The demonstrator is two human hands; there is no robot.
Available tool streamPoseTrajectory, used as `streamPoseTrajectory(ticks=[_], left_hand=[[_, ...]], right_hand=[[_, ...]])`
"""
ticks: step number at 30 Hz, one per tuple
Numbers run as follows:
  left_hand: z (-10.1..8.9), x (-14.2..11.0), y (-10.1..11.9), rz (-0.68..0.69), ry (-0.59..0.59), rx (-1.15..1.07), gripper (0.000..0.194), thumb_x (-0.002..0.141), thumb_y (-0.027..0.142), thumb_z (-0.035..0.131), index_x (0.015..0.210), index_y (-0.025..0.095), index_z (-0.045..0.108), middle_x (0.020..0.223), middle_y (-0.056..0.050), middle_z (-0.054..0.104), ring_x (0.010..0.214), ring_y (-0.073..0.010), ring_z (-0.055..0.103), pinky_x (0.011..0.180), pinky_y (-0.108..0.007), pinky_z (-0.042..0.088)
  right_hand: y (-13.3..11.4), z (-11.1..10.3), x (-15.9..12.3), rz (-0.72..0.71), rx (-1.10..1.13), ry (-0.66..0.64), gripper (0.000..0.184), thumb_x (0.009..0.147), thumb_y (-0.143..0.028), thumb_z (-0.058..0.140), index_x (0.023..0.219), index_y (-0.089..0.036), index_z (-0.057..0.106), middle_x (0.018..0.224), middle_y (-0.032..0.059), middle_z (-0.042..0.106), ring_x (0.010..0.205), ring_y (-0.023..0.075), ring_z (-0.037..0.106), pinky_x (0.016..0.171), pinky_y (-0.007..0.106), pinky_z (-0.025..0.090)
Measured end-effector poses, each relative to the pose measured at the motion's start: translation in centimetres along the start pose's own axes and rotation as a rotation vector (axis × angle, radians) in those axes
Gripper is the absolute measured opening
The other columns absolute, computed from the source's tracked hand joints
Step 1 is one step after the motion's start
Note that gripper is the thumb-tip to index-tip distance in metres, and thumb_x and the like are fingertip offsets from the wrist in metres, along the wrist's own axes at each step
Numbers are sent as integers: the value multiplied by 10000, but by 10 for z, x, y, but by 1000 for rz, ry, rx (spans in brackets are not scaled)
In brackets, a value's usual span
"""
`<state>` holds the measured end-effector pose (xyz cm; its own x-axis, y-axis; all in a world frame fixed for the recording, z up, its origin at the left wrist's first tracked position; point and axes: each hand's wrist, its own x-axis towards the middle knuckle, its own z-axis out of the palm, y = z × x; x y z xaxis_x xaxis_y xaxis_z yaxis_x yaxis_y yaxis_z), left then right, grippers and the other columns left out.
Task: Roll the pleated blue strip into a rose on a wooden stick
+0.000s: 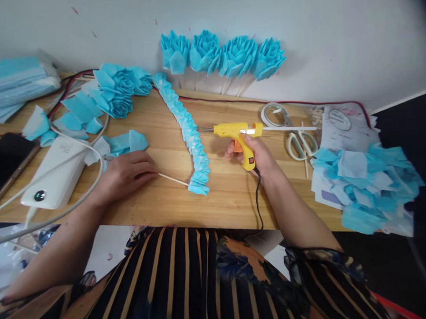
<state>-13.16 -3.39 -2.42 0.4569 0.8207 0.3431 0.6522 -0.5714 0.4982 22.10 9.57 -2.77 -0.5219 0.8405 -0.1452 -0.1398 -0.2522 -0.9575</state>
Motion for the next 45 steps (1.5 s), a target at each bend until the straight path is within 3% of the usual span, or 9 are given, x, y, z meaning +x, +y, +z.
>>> streamPoseTrajectory(ticks=[15,19,29,38,45], left_hand=[[2,-1,-4,-63,-11,-18,326,1054,411,571,874,206,749,901,-45,731,840,-170,686,747,-281,534],[2,-2,-4,-78,-36,-7,283,1050,377,569,888,222,741,918,-44,739,849,-181,686,752,-288,536],[3,-2,-4,-61,-17,15,278,1049,359,589,882,198,743,906,-44,726,836,-172,671,745,-290,523],[3,-3,-4,-123,-40,9,272,1034,368,576,888,225,756,930,-49,738,844,-189,676,769,-313,529],[3,-2,-3,-104,-23,-16,269,1039,388,584,891,230,742,917,-53,743,841,-193,686,749,-315,532]], right_hand=[[-7,6,-4,15,-30,5,513,799,-709,742,754,-198,713,716,44,724,657,175,690,635,305,582],[-4,5,-2,16,-25,29,529,755,-729,761,740,-203,702,697,35,711,643,173,680,629,302,586],[-2,4,-2,1,-15,45,498,812,-696,747,787,-203,685,711,30,716,649,181,703,622,312,581],[-3,4,-3,-15,10,9,484,810,-679,763,797,-197,716,713,26,731,644,161,697,621,290,586],[-3,5,-3,16,-32,71,509,810,-716,739,786,-210,693,693,31,721,687,193,725,619,309,588]])
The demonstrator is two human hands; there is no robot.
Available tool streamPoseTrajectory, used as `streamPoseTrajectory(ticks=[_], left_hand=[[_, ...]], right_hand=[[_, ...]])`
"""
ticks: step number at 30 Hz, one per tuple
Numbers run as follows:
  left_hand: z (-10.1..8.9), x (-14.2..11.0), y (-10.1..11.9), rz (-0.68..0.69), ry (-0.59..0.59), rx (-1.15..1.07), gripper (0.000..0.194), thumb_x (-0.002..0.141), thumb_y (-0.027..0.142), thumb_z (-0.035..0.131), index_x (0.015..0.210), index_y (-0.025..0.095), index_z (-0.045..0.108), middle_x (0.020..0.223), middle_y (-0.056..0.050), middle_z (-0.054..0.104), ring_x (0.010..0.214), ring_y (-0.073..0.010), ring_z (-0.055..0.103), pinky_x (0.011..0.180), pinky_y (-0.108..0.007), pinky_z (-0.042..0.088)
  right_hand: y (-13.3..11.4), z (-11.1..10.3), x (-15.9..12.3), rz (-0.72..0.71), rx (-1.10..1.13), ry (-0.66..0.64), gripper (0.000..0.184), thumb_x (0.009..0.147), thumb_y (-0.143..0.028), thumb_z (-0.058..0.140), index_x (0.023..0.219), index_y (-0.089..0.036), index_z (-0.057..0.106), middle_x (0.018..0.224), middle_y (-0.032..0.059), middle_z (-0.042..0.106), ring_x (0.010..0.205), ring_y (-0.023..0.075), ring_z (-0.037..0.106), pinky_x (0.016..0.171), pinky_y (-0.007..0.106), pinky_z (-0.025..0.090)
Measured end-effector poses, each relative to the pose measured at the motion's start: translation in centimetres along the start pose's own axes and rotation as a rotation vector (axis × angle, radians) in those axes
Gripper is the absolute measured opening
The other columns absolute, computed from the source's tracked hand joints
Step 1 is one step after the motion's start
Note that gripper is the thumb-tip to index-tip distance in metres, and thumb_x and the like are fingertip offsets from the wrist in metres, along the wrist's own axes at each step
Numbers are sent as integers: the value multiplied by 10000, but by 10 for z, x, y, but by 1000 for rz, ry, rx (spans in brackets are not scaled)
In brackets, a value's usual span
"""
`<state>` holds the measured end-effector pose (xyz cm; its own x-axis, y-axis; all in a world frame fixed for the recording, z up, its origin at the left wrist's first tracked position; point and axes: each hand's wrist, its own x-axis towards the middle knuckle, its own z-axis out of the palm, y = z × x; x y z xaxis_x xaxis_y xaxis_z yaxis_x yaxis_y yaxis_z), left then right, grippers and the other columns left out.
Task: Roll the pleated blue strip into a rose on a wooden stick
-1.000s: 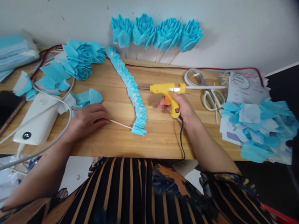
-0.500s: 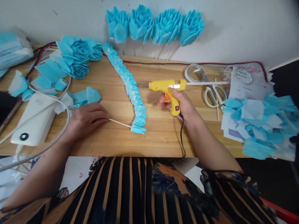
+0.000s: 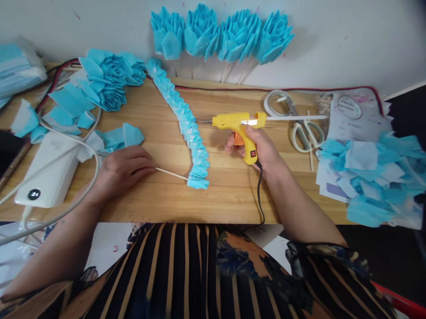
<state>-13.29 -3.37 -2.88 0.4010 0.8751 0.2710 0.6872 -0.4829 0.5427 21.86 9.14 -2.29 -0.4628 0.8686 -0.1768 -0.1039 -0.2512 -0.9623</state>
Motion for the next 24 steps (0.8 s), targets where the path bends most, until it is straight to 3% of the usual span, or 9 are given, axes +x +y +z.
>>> streamPoseTrajectory(ticks=[24], left_hand=[[-2,-3,2,44,-41,85,255,1072,345,530,951,218,715,933,-49,727,860,-198,666,752,-318,515]], right_hand=[[-4,1,1,9,-23,-44,565,745,-770,745,747,-208,683,730,53,739,792,241,766,672,354,631]])
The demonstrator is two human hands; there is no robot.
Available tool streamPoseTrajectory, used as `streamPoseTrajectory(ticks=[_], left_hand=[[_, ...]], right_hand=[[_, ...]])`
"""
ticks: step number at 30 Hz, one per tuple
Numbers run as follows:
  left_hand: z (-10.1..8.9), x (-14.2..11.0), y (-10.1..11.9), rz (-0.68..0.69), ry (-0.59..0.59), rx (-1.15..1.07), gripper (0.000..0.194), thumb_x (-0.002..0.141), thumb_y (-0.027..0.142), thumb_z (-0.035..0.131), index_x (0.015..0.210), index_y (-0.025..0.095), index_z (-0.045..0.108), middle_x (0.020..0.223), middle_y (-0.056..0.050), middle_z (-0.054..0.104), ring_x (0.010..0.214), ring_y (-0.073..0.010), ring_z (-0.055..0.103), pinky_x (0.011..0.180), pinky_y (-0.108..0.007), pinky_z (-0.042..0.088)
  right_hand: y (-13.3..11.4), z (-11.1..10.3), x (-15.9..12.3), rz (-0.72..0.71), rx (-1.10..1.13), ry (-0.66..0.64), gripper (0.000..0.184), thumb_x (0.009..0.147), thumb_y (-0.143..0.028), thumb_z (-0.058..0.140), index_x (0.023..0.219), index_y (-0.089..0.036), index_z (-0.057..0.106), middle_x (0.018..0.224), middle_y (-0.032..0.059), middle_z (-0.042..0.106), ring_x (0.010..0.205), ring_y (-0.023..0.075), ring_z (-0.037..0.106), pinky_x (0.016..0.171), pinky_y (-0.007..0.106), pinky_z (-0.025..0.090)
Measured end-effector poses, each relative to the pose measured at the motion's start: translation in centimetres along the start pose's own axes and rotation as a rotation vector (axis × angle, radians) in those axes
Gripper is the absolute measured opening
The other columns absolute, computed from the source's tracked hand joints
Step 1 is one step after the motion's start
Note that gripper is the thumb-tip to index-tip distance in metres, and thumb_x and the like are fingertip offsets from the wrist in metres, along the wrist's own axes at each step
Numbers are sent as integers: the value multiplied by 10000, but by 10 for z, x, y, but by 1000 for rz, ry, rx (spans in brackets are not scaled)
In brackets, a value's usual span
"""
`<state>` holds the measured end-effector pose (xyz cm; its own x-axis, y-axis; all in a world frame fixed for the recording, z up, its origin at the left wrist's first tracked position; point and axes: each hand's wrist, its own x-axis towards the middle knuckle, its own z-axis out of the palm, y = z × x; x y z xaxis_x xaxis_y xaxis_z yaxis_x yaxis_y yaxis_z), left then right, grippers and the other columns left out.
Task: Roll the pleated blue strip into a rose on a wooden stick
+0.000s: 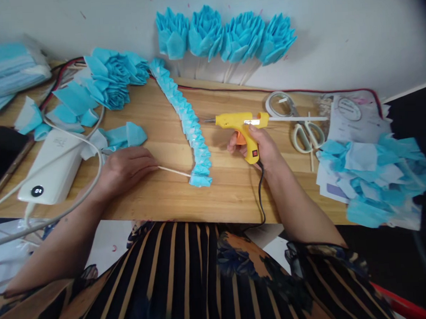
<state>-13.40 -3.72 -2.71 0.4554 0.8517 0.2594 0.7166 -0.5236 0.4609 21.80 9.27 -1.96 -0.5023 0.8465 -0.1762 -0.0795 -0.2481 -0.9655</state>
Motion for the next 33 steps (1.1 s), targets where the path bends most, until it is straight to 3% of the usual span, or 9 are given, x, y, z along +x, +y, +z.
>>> streamPoseTrajectory(ticks=[21,33], left_hand=[[0,2,6,-15,13,75,335,1083,362,483,897,215,720,859,-47,708,783,-185,652,677,-298,469],[-2,1,5,35,43,-55,215,1043,312,576,921,237,737,897,-51,738,826,-191,690,735,-306,516]], right_hand=[[1,0,0,7,-17,21,582,759,-784,730,695,-209,666,735,82,739,811,261,765,647,358,623],[3,-2,2,4,1,19,545,804,-751,721,743,-211,672,698,53,729,743,223,751,634,337,609]])
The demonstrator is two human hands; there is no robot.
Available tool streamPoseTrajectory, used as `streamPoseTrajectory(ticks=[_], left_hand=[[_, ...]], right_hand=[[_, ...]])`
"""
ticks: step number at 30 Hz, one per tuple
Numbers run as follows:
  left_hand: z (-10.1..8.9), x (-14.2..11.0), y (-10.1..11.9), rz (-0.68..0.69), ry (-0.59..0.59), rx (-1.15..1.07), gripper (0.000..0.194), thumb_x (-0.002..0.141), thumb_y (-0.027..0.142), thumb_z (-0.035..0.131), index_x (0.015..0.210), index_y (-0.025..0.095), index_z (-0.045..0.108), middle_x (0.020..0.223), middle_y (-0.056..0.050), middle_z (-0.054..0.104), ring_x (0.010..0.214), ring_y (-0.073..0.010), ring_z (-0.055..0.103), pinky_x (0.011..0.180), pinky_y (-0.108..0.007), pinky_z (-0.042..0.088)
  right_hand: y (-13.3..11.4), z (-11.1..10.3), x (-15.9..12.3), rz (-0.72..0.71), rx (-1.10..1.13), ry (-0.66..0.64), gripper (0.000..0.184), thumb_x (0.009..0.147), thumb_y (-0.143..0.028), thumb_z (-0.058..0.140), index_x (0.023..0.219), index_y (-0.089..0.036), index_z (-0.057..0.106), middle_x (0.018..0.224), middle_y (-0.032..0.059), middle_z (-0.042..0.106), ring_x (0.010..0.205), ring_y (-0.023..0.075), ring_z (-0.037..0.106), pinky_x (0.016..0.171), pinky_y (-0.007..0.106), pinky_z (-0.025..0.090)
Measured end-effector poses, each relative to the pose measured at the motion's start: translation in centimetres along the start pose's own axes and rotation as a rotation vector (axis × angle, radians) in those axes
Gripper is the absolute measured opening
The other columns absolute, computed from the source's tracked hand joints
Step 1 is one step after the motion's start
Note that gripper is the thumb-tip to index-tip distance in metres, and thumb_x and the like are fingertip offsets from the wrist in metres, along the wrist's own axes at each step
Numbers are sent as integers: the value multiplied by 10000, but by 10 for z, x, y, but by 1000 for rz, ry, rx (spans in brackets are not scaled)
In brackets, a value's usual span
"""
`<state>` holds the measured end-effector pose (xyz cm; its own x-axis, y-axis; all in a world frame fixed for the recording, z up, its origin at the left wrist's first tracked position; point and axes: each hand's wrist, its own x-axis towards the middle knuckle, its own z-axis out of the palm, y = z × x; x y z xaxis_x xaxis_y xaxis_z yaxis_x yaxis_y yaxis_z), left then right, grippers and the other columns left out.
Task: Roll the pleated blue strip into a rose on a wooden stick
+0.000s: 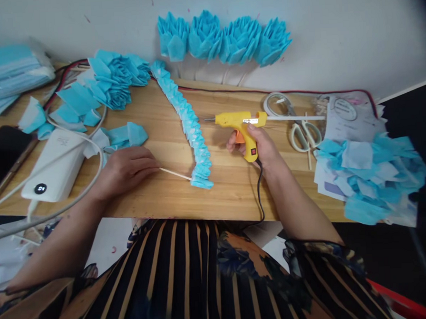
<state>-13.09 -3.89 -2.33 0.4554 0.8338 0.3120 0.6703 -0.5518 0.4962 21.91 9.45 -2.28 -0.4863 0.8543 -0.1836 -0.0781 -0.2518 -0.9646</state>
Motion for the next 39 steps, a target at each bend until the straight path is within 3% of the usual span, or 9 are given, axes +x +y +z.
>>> streamPoseTrajectory(ticks=[7,15,24,26,31,35,39], left_hand=[[-2,0,-1,-15,-55,-8,188,1032,298,589,940,221,734,938,-56,737,858,-196,684,755,-299,508],[2,0,-3,41,18,65,217,1050,279,576,903,197,712,884,-43,713,807,-173,659,706,-275,478],[0,-1,-1,-23,-36,110,284,1076,336,524,920,205,722,906,-41,711,829,-177,669,719,-281,488],[0,-1,-1,10,-34,117,268,1076,319,533,936,193,724,917,-43,714,838,-175,668,723,-281,489],[2,-1,-3,49,-6,129,293,1077,321,520,907,196,724,887,-44,712,809,-181,667,696,-286,481],[5,-2,-6,60,8,157,296,1078,317,508,913,197,722,894,-47,717,809,-191,667,692,-293,478],[6,-2,-9,73,10,180,318,1082,343,498,913,196,723,881,-51,714,808,-199,663,683,-297,462]], right_hand=[[-1,1,-1,-15,-7,-16,551,777,-757,736,750,-210,680,718,56,738,725,216,738,611,326,596],[-2,3,-2,-52,-7,-26,555,807,-747,717,755,-195,693,694,52,734,699,206,737,606,313,594],[-4,-1,4,-18,-54,34,515,839,-711,691,896,-200,716,809,86,781,828,245,775,587,309,596],[-10,-4,5,0,-113,86,483,868,-677,680,939,-200,720,832,88,778,818,238,760,575,305,584],[-19,-15,-11,-7,-326,355,460,920,-661,639,996,-217,736,851,71,760,850,229,726,641,315,586],[-19,-31,-32,36,-312,486,478,908,-675,653,1079,-237,738,1007,77,792,862,197,714,631,275,578],[-21,-45,-43,181,-164,468,527,930,-709,589,1049,-216,734,1039,94,802,820,178,717,603,256,593]])
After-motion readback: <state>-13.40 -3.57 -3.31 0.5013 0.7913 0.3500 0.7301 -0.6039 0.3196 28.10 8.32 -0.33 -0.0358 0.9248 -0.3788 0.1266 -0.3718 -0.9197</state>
